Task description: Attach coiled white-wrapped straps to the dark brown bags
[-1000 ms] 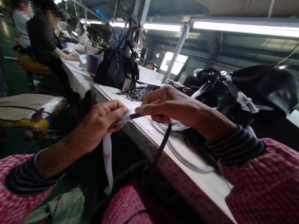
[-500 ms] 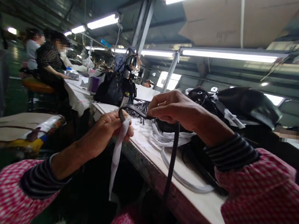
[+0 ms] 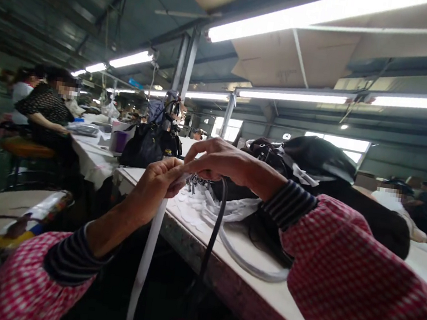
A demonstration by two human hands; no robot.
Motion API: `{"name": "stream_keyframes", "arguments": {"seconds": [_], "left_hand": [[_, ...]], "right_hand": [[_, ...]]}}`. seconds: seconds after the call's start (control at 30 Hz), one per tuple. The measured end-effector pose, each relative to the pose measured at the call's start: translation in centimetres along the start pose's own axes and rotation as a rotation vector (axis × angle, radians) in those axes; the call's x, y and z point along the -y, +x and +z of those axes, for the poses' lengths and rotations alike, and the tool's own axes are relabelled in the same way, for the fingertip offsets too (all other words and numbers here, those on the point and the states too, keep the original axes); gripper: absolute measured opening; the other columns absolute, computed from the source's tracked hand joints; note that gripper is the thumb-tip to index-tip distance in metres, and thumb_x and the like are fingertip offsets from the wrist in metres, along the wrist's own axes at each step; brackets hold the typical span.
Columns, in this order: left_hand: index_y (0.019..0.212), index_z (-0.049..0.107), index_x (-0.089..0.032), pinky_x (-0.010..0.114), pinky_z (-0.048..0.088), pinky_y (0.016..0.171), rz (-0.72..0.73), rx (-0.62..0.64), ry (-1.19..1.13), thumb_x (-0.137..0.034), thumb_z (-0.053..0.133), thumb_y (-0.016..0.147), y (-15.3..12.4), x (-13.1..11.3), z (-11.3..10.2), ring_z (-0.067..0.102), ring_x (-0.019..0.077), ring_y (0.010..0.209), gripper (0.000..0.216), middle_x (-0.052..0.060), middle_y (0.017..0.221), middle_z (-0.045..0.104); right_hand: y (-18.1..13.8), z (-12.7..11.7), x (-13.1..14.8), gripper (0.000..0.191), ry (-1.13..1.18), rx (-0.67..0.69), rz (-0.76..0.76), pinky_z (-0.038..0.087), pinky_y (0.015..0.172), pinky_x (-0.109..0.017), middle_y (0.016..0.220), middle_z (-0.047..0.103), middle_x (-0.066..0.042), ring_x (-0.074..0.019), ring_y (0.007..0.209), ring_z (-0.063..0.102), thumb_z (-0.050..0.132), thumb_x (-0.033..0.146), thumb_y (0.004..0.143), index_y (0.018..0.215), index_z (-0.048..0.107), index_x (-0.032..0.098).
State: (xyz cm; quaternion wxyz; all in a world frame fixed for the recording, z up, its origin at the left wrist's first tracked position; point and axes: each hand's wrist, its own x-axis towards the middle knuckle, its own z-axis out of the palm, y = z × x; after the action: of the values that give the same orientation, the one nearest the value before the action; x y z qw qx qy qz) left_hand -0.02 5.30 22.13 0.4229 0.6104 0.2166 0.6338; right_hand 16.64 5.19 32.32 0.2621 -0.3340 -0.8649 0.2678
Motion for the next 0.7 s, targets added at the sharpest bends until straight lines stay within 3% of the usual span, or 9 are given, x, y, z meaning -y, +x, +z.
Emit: {"name": "stream_keyframes", "arguments": {"seconds": [0.1, 0.2, 0.27, 0.37, 0.47, 0.53, 0.63, 0.7], "left_hand": [[0.07, 0.05, -0.017, 0.016, 0.02, 0.042, -0.046, -0.058, 0.077, -0.041, 0.077, 0.077, -0.3, 0.6, -1.1, 0.03, 0.0043, 0.045, 0.037, -0.008, 0.054, 0.039], [0.07, 0.051, -0.017, 0.016, 0.026, 0.043, -0.068, -0.029, 0.132, -0.043, 0.073, 0.079, -0.6, 0.9, -2.1, 0.037, 0.0055, 0.045, 0.035, -0.005, 0.054, 0.048], [0.071, 0.054, -0.016, 0.018, 0.037, 0.046, -0.044, 0.018, 0.161, -0.042, 0.071, 0.082, -0.1, 0.0, -2.1, 0.049, 0.0085, 0.048, 0.032, 0.001, 0.06, 0.061], [0.077, 0.058, -0.016, 0.022, 0.047, 0.052, 0.003, 0.084, 0.126, -0.036, 0.069, 0.082, 1.3, -2.4, -1.1, 0.061, 0.0137, 0.054, 0.024, 0.006, 0.068, 0.07], [0.073, 0.056, -0.017, 0.019, 0.04, 0.044, 0.019, 0.123, 0.059, -0.032, 0.073, 0.078, 2.6, -4.1, -0.2, 0.054, 0.0114, 0.047, 0.024, 0.002, 0.058, 0.062], [0.068, 0.054, -0.016, 0.015, 0.028, 0.038, 0.005, 0.119, 0.048, -0.032, 0.077, 0.075, 2.9, -4.0, -0.5, 0.042, 0.0064, 0.042, 0.029, -0.001, 0.053, 0.053], [0.067, 0.055, -0.015, 0.013, 0.019, 0.038, -0.033, 0.058, 0.088, -0.031, 0.08, 0.073, 2.5, -2.4, -2.3, 0.032, 0.0029, 0.042, 0.031, -0.005, 0.052, 0.045], [0.065, 0.055, -0.015, 0.013, 0.02, 0.038, -0.038, 0.013, 0.137, -0.03, 0.08, 0.073, 2.2, -1.4, -3.7, 0.032, 0.0032, 0.042, 0.03, -0.005, 0.052, 0.043]], "right_hand": [[-2.0, -2.8, -1.4, 0.021, 0.124, -0.113, 0.068, 0.026, 0.037, -0.019, 0.053, 0.054, 0.004, -0.0057, 0.042, 0.04, 0.077, 0.029, 0.076, 0.07, 0.062, 0.016], [-3.0, -5.5, -1.8, 0.024, 0.188, -0.272, 0.073, 0.022, 0.036, -0.019, 0.05, 0.048, 0.005, -0.0042, 0.04, 0.032, 0.081, 0.027, 0.071, 0.065, 0.06, 0.017], [-2.5, -5.7, -1.0, 0.021, 0.137, -0.272, 0.032, 0.021, 0.036, -0.019, 0.051, 0.047, 0.005, -0.0045, 0.042, 0.031, 0.082, 0.024, 0.07, 0.066, 0.062, 0.017], [-0.6, -3.8, 1.2, 0.016, 0.001, -0.168, -0.042, 0.021, 0.036, -0.02, 0.05, 0.048, 0.005, -0.006, 0.044, 0.034, 0.079, 0.017, 0.071, 0.066, 0.064, 0.017], [1.2, -1.5, 2.0, 0.016, -0.014, -0.093, -0.092, 0.024, 0.036, -0.02, 0.05, 0.048, 0.005, -0.006, 0.044, 0.036, 0.076, 0.016, 0.072, 0.064, 0.061, 0.017], [1.3, -1.1, 1.0, 0.018, 0.065, -0.065, -0.105, 0.027, 0.037, -0.019, 0.053, 0.052, 0.005, -0.0057, 0.044, 0.038, 0.076, 0.021, 0.075, 0.067, 0.061, 0.017], [-0.3, -2.9, -1.9, 0.022, 0.184, -0.072, -0.038, 0.029, 0.038, -0.019, 0.058, 0.056, 0.003, -0.0053, 0.044, 0.041, 0.077, 0.029, 0.078, 0.071, 0.06, 0.017], [-1.6, -4.7, -3.4, 0.027, 0.231, -0.156, 0.024, 0.027, 0.038, -0.018, 0.056, 0.053, 0.005, -0.004, 0.042, 0.038, 0.079, 0.028, 0.075, 0.067, 0.056, 0.017]]}}
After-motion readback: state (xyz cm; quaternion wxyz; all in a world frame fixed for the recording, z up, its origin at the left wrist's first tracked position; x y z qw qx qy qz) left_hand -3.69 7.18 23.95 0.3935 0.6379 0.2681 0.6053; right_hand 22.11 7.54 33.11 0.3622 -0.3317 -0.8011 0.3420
